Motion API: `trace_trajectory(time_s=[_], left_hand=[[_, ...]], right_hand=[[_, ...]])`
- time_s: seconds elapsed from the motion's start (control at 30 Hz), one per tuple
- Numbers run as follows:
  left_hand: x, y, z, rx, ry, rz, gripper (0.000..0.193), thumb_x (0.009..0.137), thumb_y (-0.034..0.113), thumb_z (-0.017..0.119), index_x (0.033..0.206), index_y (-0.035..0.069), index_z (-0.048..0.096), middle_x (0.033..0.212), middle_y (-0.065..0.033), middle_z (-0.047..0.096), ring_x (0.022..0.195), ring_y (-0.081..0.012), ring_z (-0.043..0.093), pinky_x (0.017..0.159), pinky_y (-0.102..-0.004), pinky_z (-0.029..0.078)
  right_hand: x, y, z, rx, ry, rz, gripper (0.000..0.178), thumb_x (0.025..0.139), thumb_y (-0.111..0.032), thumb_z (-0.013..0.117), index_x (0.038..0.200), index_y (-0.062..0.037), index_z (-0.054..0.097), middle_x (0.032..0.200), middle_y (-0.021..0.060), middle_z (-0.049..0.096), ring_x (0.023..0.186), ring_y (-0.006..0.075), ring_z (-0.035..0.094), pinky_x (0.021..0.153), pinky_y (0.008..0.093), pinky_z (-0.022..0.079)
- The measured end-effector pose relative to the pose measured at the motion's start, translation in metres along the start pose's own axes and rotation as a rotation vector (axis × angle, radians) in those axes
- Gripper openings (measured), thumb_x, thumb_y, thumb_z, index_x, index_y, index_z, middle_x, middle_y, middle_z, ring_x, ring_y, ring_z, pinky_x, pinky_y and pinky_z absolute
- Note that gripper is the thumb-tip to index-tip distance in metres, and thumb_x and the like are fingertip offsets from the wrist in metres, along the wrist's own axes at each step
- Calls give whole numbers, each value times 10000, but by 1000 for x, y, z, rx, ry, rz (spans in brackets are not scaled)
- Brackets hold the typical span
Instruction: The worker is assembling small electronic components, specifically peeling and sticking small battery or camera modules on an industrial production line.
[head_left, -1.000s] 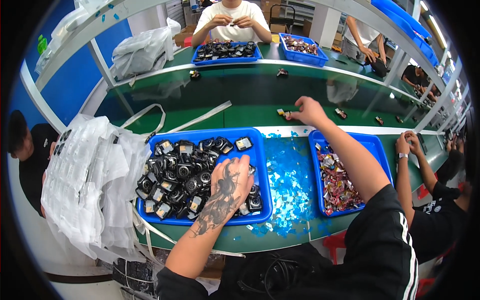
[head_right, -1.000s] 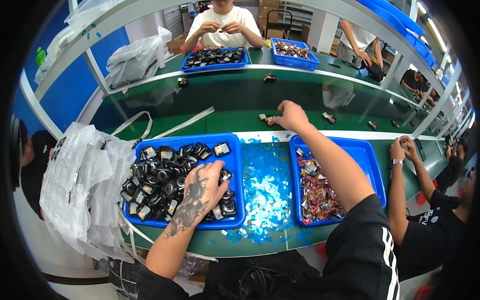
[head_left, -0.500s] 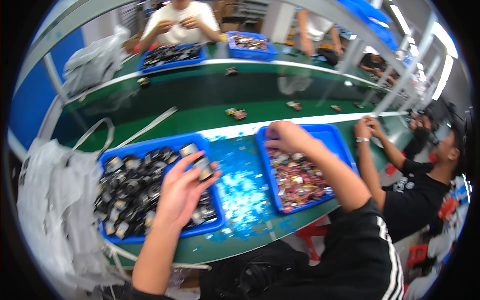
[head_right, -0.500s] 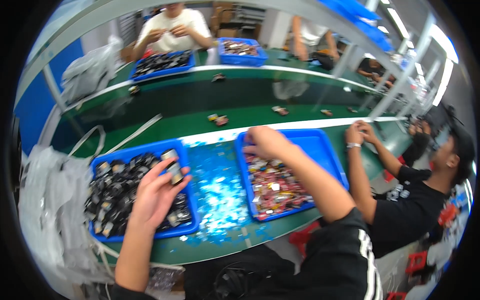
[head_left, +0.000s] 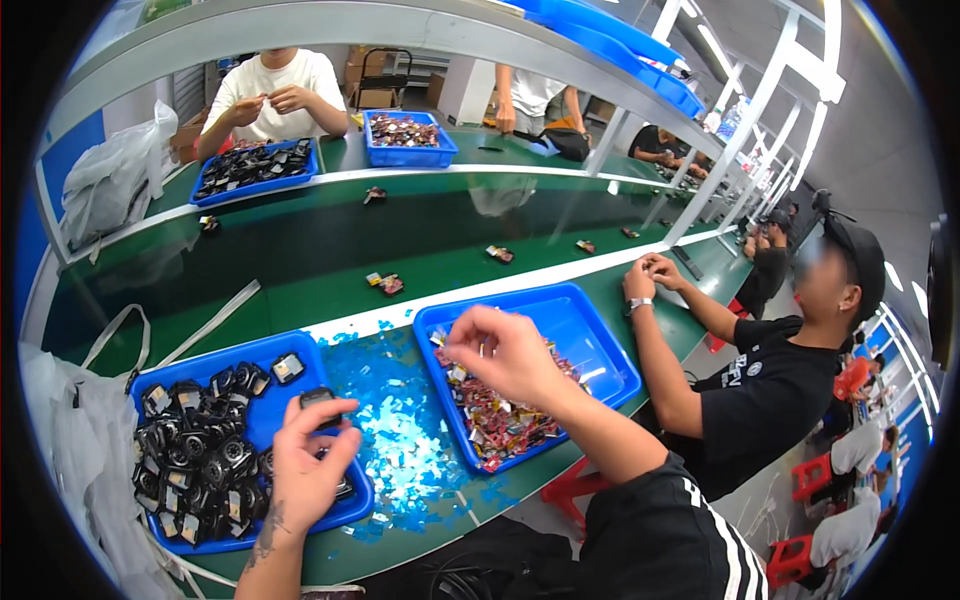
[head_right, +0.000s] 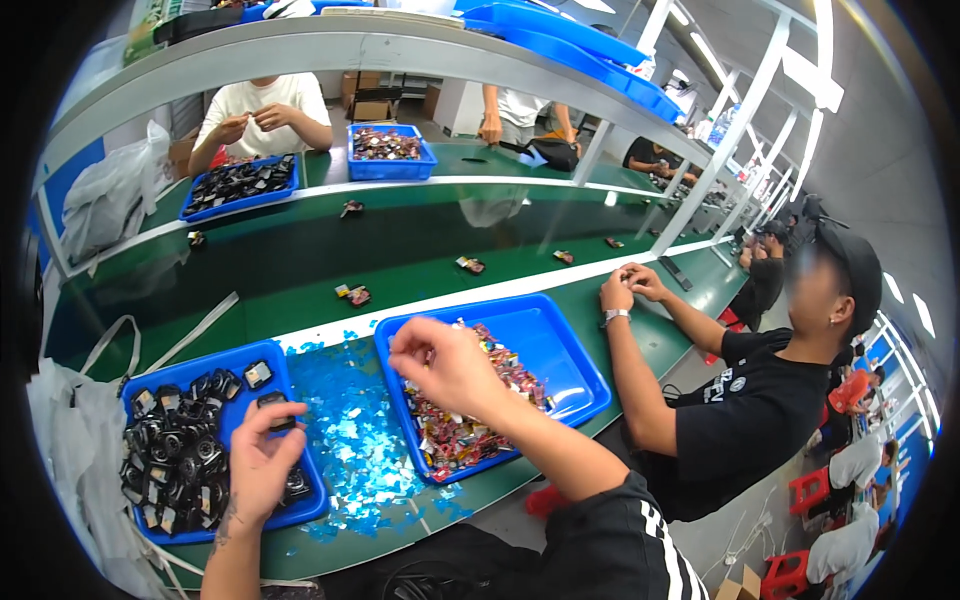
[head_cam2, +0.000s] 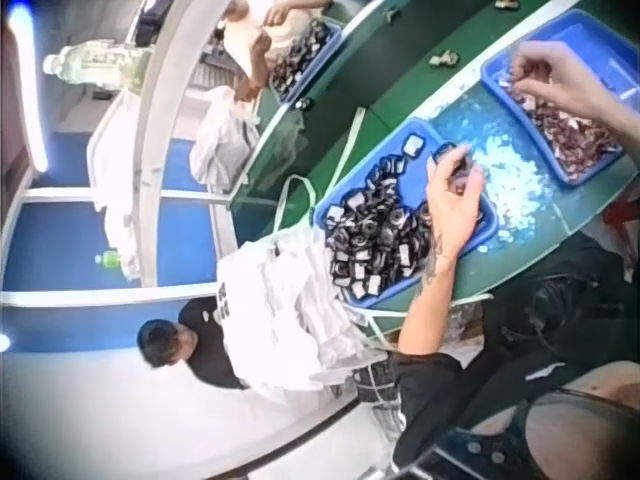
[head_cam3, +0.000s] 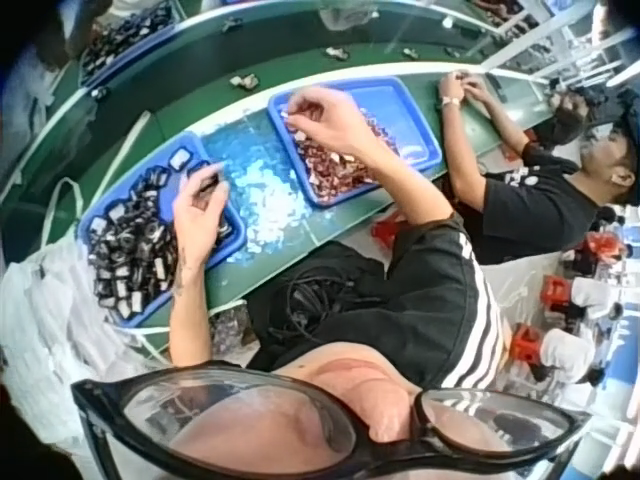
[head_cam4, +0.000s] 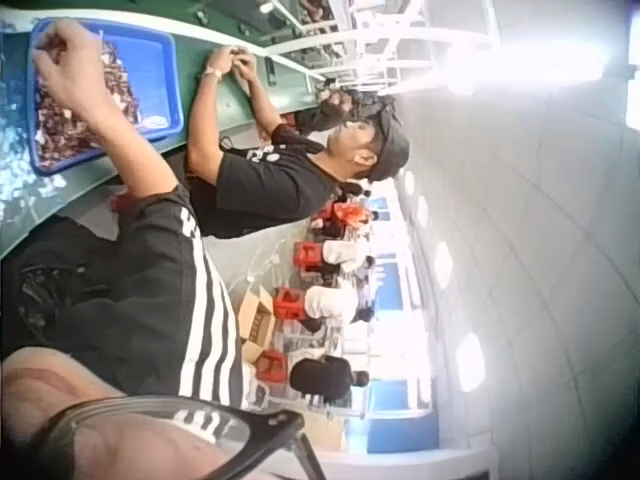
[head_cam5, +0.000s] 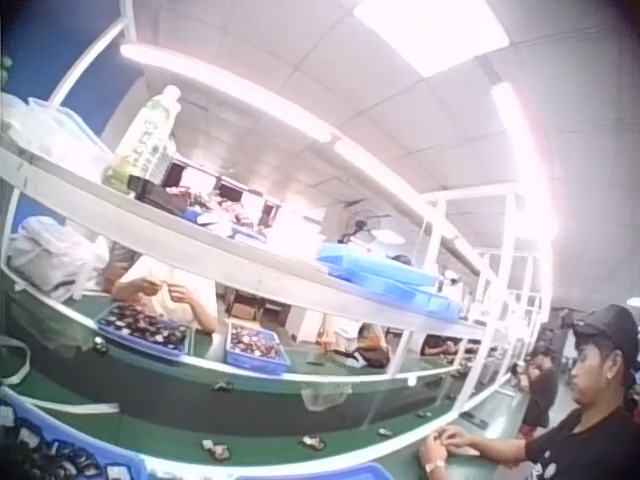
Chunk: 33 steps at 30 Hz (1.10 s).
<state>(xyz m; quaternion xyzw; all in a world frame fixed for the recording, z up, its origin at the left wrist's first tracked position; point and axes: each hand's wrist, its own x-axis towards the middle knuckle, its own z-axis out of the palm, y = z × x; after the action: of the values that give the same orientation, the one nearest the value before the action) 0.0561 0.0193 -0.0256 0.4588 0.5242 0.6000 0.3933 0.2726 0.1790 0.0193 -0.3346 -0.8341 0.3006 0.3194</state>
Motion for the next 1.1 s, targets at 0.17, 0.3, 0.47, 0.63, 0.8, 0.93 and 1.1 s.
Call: trace_trajectory(time_s=[0.17, 0.3, 0.47, 0.63, 0.8, 0.93, 1.1], left_hand=[[-11, 0, 12, 263, -99, 94, 323, 756, 81, 785, 1063, 34, 697, 1077, -114, 543, 1005, -188, 568, 770, -268, 506], [-1, -6, 15, 192, -136, 140, 168, 837, 111, 724, 963, 7, 689, 966, -115, 611, 854, -197, 618, 775, -308, 499], [-4, -14, 11, 258, -73, 102, 158, 861, 163, 694, 954, 35, 709, 917, -159, 660, 818, -234, 628, 790, -341, 505], [-4, -15, 8, 235, 16, 81, 134, 882, 133, 664, 923, 11, 700, 834, -107, 607, 650, -115, 561, 595, -236, 471], [-3, -9, 3, -29, -168, -74, 148, 919, 106, 630, 947, -26, 689, 867, -60, 628, 785, -86, 615, 752, -245, 506], [-6, -4, 8, -291, -264, -173, 162, 932, 115, 631, 992, -21, 696, 905, -48, 655, 853, -97, 636, 767, -249, 511], [-5, -4, 7, -330, -361, -232, 135, 931, 75, 619, 972, -38, 682, 931, -58, 678, 833, -77, 595, 754, -227, 482]], right_hand=[[-27, -39, 34, 347, -226, -8, 102, 846, -89, 719, 880, -36, 639, 764, 4, 631, 714, 56, 596, 621, 230, 476], [-31, -35, 53, 546, -223, 78, 97, 865, -66, 691, 883, -41, 598, 822, -7, 604, 752, 35, 560, 631, 210, 463], [-29, -43, 68, 169, -46, -113, 110, 796, -7, 705, 835, -24, 603, 840, 65, 601, 684, 134, 574, 515, 250, 434], [-46, -47, 57, 112, -175, -205, 106, 807, 16, 686, 878, -26, 620, 888, 106, 603, 692, 206, 591, 564, 293, 466], [-45, -45, 52, 54, -229, 8, 227, 826, 35, 659, 1042, -38, 665, 910, 93, 610, 759, 158, 632, 654, 264, 489], [-46, -24, 69, 580, -199, 50, 235, 848, 43, 648, 1079, 8, 665, 964, 83, 617, 830, 117, 626, 740, 241, 511], [-50, -21, 70, 794, -218, 2, 203, 845, 70, 634, 1045, 48, 657, 976, 100, 605, 885, 134, 625, 756, 261, 519]])
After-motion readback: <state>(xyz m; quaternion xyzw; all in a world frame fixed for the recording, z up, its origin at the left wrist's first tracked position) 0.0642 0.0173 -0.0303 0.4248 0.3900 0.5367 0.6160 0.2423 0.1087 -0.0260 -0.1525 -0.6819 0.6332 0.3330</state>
